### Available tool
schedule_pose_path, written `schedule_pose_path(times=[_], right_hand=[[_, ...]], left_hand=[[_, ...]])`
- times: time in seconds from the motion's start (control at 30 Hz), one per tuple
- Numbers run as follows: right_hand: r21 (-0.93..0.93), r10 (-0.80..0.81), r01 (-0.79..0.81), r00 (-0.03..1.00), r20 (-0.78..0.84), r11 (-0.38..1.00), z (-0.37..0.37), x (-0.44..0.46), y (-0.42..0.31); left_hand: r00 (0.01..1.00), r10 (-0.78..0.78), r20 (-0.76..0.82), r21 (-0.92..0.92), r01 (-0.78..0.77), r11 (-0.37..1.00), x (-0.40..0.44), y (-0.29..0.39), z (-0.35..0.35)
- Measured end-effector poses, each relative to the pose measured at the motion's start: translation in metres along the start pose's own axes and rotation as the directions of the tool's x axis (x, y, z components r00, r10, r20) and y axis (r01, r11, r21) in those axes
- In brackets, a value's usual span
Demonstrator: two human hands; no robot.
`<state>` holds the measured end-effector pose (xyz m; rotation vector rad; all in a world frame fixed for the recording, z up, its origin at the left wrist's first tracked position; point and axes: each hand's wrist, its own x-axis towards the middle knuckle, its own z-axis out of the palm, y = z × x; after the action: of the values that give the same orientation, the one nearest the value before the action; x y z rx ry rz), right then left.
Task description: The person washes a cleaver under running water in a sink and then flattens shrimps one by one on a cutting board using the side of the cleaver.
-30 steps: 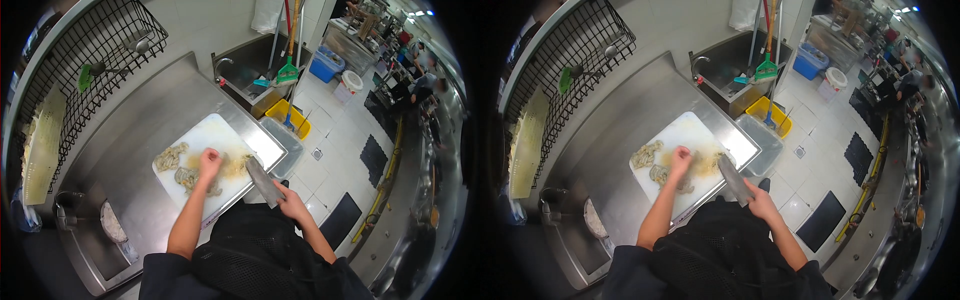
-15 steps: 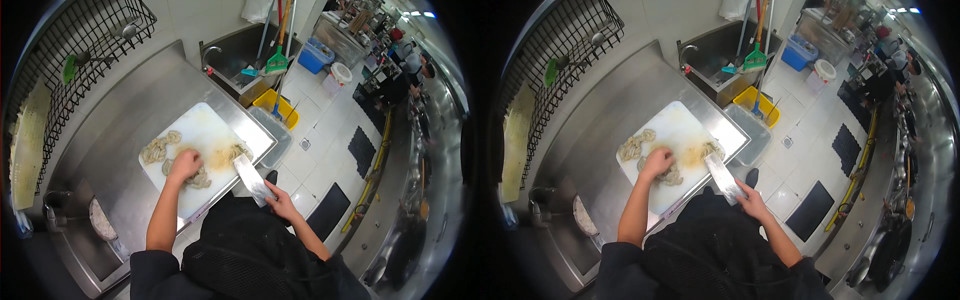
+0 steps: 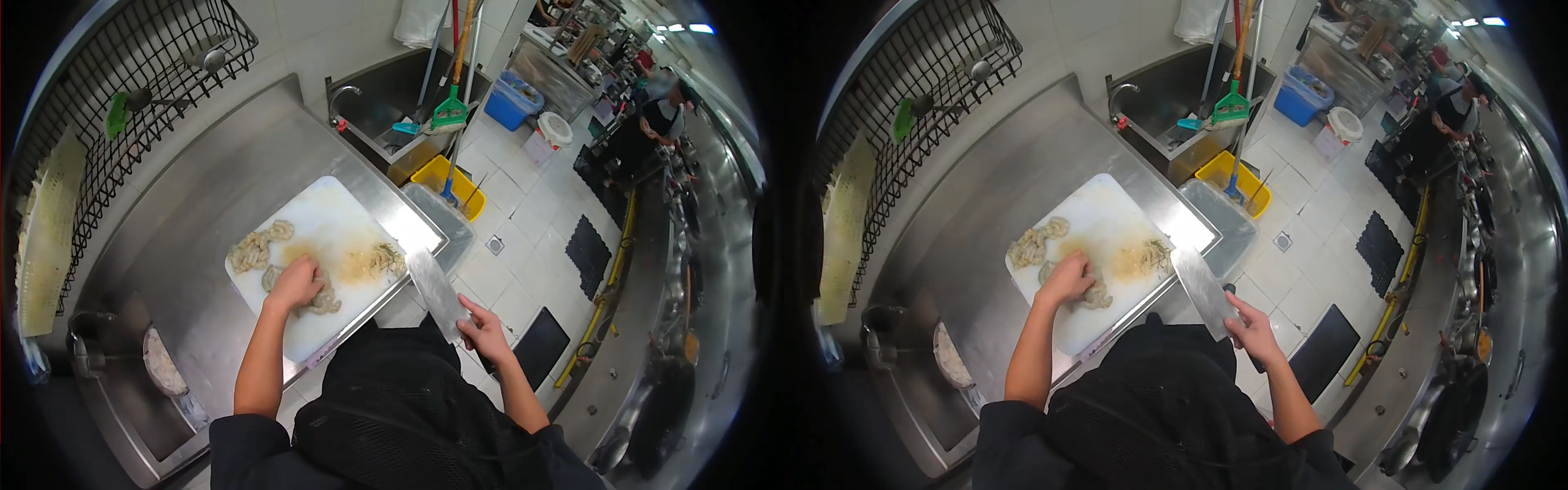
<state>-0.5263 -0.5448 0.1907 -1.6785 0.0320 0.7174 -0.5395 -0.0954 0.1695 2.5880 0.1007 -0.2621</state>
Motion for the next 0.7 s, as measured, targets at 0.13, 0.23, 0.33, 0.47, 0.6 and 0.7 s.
schedule_pose_path(times=[0.13, 0.23, 0.33, 0.47, 0.6, 0.7], right_hand=[[0.055, -0.02, 0.023, 0.998, -0.055, 0.998, 0.032, 0.027, -0.009], [-0.033, -0.029, 0.028, 0.999, -0.028, 0.999, 0.052, 0.037, -0.006], [-0.028, 0.014, -0.014, 1.0, 0.025, 1.0, 0.056, 0.04, -0.009], [-0.201, -0.027, 0.034, 0.999, 0.041, 0.979, 0.053, 0.05, 0.002], [-0.269, -0.115, 0.128, 0.991, 0.064, 0.955, 0.055, 0.059, -0.005], [-0.302, -0.2, 0.216, 0.976, 0.083, 0.928, 0.056, 0.067, -0.003]], left_hand=[[0.985, -0.173, 0.002, -0.279, 0.167, 0.946, 0.019, 0.019, -0.008], [0.993, -0.052, -0.106, -0.072, 0.045, 0.996, 0.017, 0.008, 0.011], [0.997, -0.025, -0.079, 0.064, 0.03, 0.997, 0.018, 0.0, 0.019], [0.983, -0.075, -0.17, -0.203, 0.04, 0.978, 0.02, 0.014, 0.017], [0.927, 0.08, -0.367, -0.167, -0.15, 0.974, 0.037, 0.043, 0.04], [0.889, 0.165, -0.427, -0.13, -0.241, 0.962, 0.036, 0.056, 0.074]])
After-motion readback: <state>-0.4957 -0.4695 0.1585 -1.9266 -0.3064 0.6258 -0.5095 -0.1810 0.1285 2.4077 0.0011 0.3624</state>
